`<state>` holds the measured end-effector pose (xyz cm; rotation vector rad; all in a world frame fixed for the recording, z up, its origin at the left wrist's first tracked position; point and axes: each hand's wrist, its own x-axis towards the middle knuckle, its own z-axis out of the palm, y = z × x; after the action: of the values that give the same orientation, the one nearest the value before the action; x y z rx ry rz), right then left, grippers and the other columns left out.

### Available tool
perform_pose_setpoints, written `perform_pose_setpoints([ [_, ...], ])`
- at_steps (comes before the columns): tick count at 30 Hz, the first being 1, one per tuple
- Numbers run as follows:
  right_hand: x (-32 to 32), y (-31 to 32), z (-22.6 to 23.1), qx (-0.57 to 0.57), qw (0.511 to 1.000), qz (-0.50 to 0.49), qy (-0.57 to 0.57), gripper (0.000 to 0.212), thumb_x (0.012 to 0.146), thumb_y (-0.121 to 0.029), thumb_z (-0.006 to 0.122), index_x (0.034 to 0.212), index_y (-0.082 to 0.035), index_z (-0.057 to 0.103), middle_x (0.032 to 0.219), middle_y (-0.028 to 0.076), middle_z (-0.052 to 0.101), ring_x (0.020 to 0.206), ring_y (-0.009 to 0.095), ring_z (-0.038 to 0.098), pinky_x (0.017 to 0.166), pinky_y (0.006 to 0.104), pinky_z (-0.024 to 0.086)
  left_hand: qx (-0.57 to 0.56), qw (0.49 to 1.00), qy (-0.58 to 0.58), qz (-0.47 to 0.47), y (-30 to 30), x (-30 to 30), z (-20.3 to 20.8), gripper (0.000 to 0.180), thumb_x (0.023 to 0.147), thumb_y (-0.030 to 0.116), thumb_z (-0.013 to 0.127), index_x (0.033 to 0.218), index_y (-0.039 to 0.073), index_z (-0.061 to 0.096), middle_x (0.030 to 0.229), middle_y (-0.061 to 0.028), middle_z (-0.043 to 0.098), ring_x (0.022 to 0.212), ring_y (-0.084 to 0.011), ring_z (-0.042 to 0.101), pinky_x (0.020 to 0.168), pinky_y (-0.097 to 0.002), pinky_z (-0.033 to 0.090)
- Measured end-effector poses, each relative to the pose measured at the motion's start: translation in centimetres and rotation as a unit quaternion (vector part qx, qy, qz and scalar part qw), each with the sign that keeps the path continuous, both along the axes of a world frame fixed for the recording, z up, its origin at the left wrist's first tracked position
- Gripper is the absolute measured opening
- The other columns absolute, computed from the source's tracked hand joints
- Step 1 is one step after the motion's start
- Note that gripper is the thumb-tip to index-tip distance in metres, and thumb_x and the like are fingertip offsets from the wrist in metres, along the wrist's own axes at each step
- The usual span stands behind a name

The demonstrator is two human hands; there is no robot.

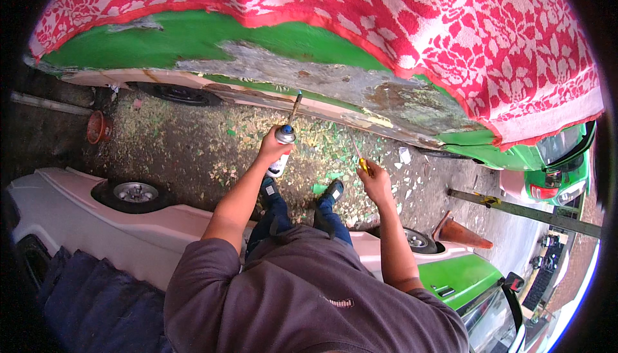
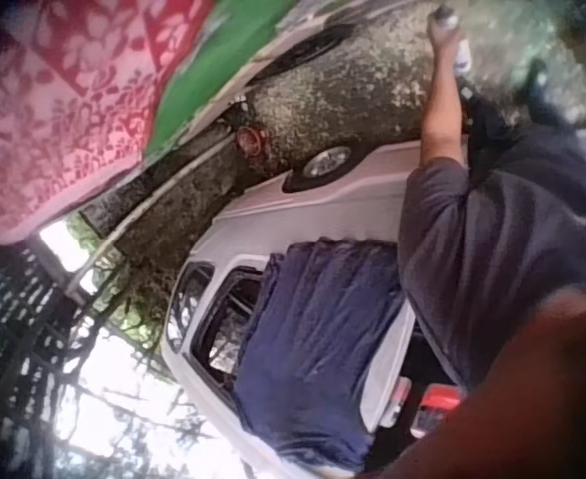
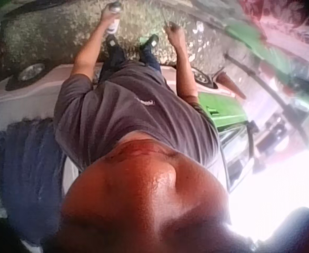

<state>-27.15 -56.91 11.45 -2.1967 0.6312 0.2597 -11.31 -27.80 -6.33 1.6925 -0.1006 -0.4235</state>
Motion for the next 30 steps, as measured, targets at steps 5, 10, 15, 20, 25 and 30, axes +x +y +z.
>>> perform_pose_setpoints([
  [5,0.2,0.2,-2.6,0.058,0.998,-0.034,-0.015,0.030,0.086,-0.023,0.067,0.101,0.002,0.059,0.087,0.023,0.067,0.081,0.035,0.066,0.073,0.0423,0.049,0.098,0.994,-0.046,-0.023,-2.2,-1.2,3.7,0.061,0.064,0.016,0.083,0.115,0.000,0.054,0.096,-0.0126,0.068,0.090,-0.0224,0.067,0.082,-0.0355,0.053],
  [10,-0.2,-0.4,-6.9,0.118,0.991,-0.039,-0.043,0.024,0.086,-0.020,0.065,0.096,0.000,0.055,0.078,0.017,0.063,0.074,0.029,0.063,0.070,0.0404,0.048,0.210,0.969,-0.089,-0.093,-3.0,-2.4,7.0,0.068,0.063,0.025,0.084,0.119,0.001,0.053,0.103,-0.0182,0.068,0.097,-0.0331,0.067,0.083,-0.0405,0.053],
  [15,-0.3,0.6,-5.2,0.196,0.974,-0.102,-0.049,0.024,0.085,-0.022,0.069,0.088,-0.004,0.054,0.066,0.006,0.060,0.056,0.016,0.059,0.056,0.0332,0.047,0.293,0.939,-0.093,-0.154,-5.6,-3.6,10.0,0.075,0.062,0.030,0.085,0.125,0.006,0.051,0.110,-0.0187,0.065,0.103,-0.0356,0.064,0.088,-0.0434,0.050],
  [20,-0.3,2.0,-3.6,0.260,0.942,-0.198,-0.073,0.031,0.086,-0.029,0.074,0.086,-0.005,0.054,0.067,0.004,0.062,0.055,0.013,0.059,0.051,0.0300,0.046,0.318,0.918,-0.131,-0.197,-9.6,-5.6,13.6,0.069,0.063,0.023,0.083,0.121,0.004,0.052,0.112,-0.0178,0.063,0.106,-0.0361,0.061,0.089,-0.0434,0.050],
  [25,-1.0,1.8,-2.7,0.315,0.912,-0.239,-0.115,0.033,0.084,-0.022,0.078,0.085,-0.006,0.049,0.068,0.004,0.062,0.055,0.014,0.060,0.048,0.0283,0.046,0.295,0.916,-0.202,-0.183,-11.8,-7.9,13.6,0.071,0.063,0.020,0.082,0.124,0.004,0.049,0.113,-0.0180,0.061,0.107,-0.0368,0.060,0.089,-0.0449,0.050],
  [30,-2.6,1.4,-1.2,0.351,0.890,-0.266,-0.120,0.034,0.081,-0.012,0.079,0.086,-0.006,0.046,0.069,0.005,0.061,0.054,0.015,0.061,0.049,0.0290,0.048,0.266,0.908,-0.277,-0.169,-12.7,-9.7,13.4,0.072,0.063,0.020,0.083,0.123,0.001,0.047,0.111,-0.0173,0.060,0.106,-0.0359,0.059,0.088,-0.0452,0.050],
])
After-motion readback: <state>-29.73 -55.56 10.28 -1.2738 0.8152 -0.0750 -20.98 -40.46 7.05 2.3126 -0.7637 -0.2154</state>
